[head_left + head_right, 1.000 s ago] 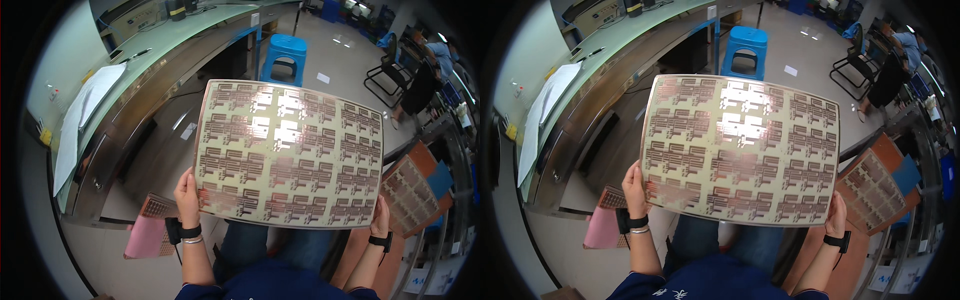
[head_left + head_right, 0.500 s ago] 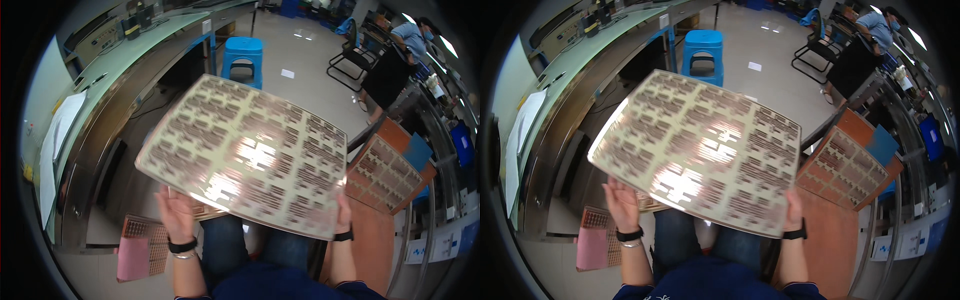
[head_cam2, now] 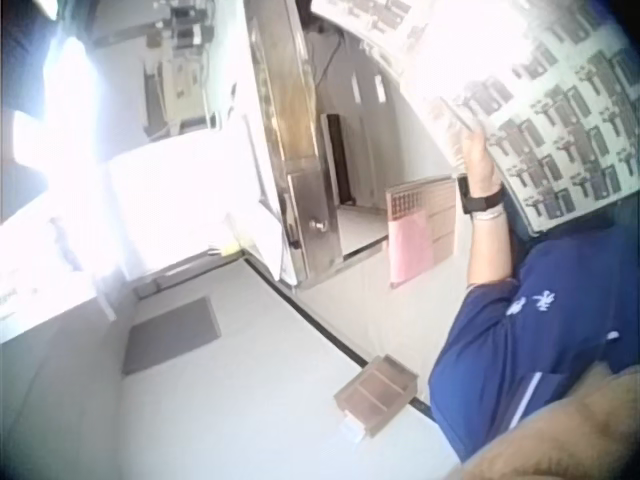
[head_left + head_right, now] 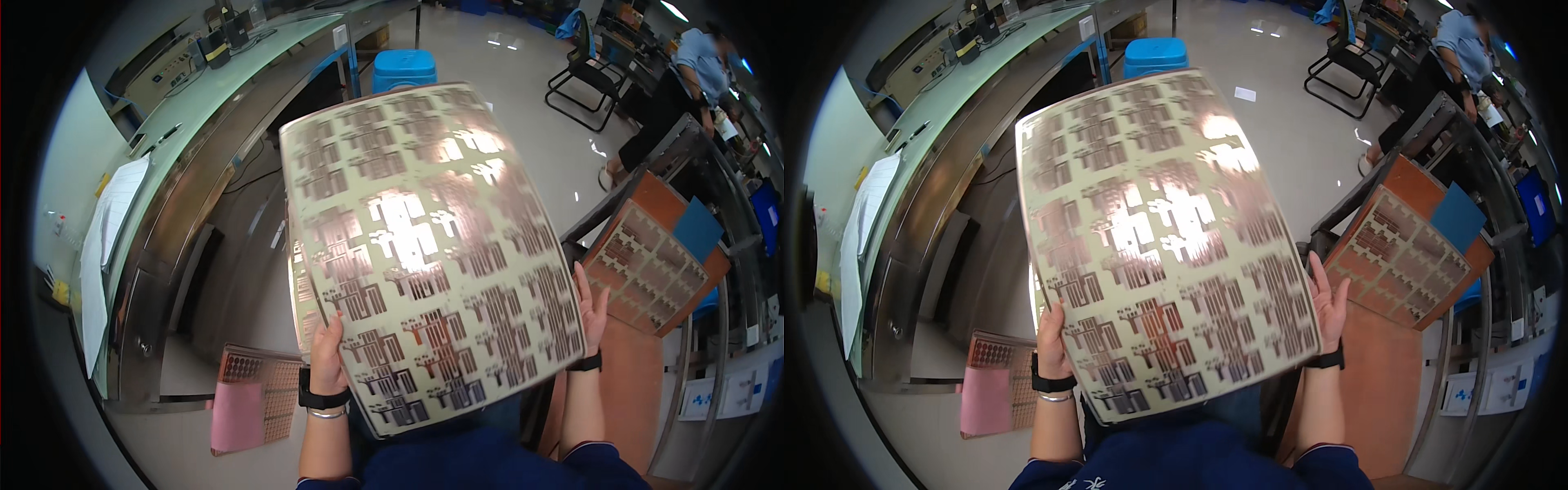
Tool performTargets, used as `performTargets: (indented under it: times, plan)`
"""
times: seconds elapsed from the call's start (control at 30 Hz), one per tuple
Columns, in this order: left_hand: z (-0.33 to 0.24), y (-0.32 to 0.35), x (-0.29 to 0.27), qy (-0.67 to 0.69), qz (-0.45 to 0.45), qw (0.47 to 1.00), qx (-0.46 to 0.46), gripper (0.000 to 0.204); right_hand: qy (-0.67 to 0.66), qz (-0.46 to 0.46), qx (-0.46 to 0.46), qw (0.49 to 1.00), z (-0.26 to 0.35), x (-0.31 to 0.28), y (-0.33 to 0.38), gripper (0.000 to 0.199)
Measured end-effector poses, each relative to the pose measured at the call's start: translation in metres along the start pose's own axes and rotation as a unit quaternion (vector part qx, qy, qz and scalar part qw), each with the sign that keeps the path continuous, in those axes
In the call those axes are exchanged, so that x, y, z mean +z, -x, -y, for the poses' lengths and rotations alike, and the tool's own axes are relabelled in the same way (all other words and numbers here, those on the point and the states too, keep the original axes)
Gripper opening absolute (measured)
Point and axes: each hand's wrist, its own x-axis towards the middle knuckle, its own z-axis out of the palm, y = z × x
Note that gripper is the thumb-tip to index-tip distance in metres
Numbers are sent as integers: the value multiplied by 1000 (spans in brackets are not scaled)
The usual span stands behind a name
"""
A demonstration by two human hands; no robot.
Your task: Manually inspecting large circuit board panels and placing them into a storage rack.
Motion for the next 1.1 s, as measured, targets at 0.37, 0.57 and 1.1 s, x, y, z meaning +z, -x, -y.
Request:
performTargets:
  times: [0.37,0.57,1.1]
  plan:
    - [-15,-16,22,78,28,996,25,52,205,50,45,976,-7,9,-10,56]
    - [4,-7,-8,199,-25,979,-26,54,116,-3,-49,992,-32,0,-18,51]
    - [-9,-10,-62,-48,-106,991,70,28,118,-22,-164,979,44,-43,-2,52]
